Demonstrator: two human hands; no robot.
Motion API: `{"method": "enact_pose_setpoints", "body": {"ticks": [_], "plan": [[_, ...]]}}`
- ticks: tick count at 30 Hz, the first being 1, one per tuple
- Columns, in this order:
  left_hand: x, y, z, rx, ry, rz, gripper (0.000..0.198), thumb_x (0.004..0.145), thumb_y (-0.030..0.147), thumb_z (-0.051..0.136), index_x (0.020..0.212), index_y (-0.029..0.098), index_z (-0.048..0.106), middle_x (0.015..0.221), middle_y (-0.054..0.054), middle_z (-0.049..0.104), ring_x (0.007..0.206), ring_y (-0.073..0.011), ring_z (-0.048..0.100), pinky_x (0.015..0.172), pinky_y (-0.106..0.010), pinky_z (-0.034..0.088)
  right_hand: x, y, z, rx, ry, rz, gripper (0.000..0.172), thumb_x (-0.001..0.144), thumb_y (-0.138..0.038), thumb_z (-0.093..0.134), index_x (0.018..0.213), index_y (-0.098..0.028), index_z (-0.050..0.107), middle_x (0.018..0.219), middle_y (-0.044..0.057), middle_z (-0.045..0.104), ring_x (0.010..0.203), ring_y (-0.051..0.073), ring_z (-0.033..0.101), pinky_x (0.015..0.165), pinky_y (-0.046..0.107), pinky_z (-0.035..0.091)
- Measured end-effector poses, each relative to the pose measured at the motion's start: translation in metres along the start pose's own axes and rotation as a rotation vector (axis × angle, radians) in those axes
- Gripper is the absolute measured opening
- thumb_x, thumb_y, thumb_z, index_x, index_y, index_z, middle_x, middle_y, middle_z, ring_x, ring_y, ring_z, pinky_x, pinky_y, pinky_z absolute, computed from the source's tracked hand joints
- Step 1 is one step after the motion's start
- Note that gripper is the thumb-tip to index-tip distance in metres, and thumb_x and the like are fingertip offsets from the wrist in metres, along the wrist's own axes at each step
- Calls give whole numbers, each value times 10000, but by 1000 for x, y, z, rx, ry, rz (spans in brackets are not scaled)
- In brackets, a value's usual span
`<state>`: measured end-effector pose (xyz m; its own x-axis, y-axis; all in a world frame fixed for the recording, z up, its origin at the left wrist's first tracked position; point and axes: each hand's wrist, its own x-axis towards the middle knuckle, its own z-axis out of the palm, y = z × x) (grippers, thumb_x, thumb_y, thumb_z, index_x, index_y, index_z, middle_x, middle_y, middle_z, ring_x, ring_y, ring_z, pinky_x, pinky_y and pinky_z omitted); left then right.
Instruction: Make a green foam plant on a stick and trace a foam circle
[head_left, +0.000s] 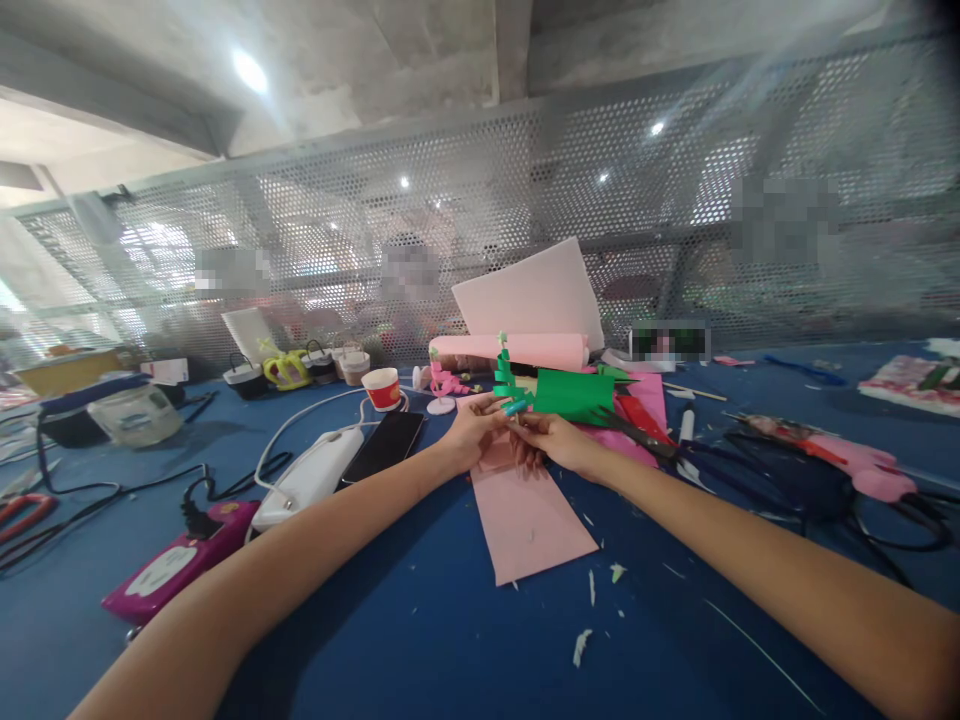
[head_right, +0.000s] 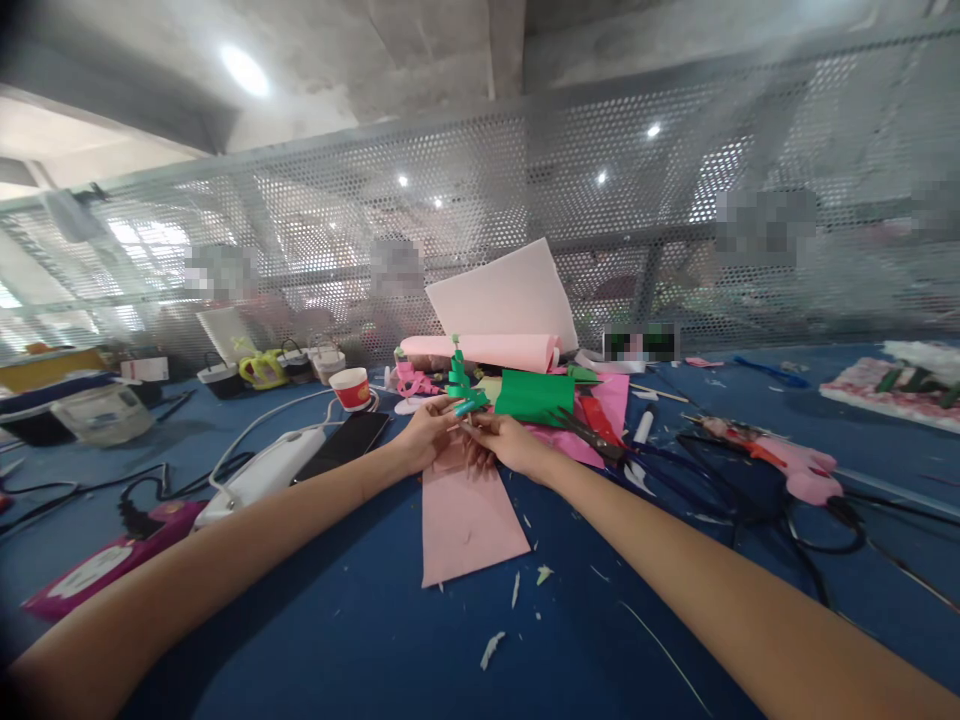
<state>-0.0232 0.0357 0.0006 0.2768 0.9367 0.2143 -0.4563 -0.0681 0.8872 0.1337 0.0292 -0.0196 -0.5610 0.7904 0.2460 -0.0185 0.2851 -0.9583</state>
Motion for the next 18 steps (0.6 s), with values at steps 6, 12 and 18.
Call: {"method": "enact_pose_setpoints", "body": {"ticks": [6,12,18], "plan": [[-3,1,2,0,-49,-6,301,525,132,851,777,119,688,759,-54,727,669,-144,663,697,-258,475,-1,0,1,-7,11,-5,503,694,-677,631,750,-183,553,555,-10,644,413,104,554,430,226,419],[-3,5,-1,-47,-67,-53,188,634,199,799,770,148,679,797,-51,732,756,-166,681,759,-287,491,0,-1,1,-1,22,4,463,738,-653,615,747,-195,548,546,-15,628,420,106,556,422,223,413],[-3,12,-1,-164,41,-213,169,810,314,636,716,174,635,806,-49,729,875,-193,674,808,-336,494,0,-1,-1,21,22,27,463,759,-649,598,745,-191,528,552,-6,632,426,108,557,408,215,397]]}}
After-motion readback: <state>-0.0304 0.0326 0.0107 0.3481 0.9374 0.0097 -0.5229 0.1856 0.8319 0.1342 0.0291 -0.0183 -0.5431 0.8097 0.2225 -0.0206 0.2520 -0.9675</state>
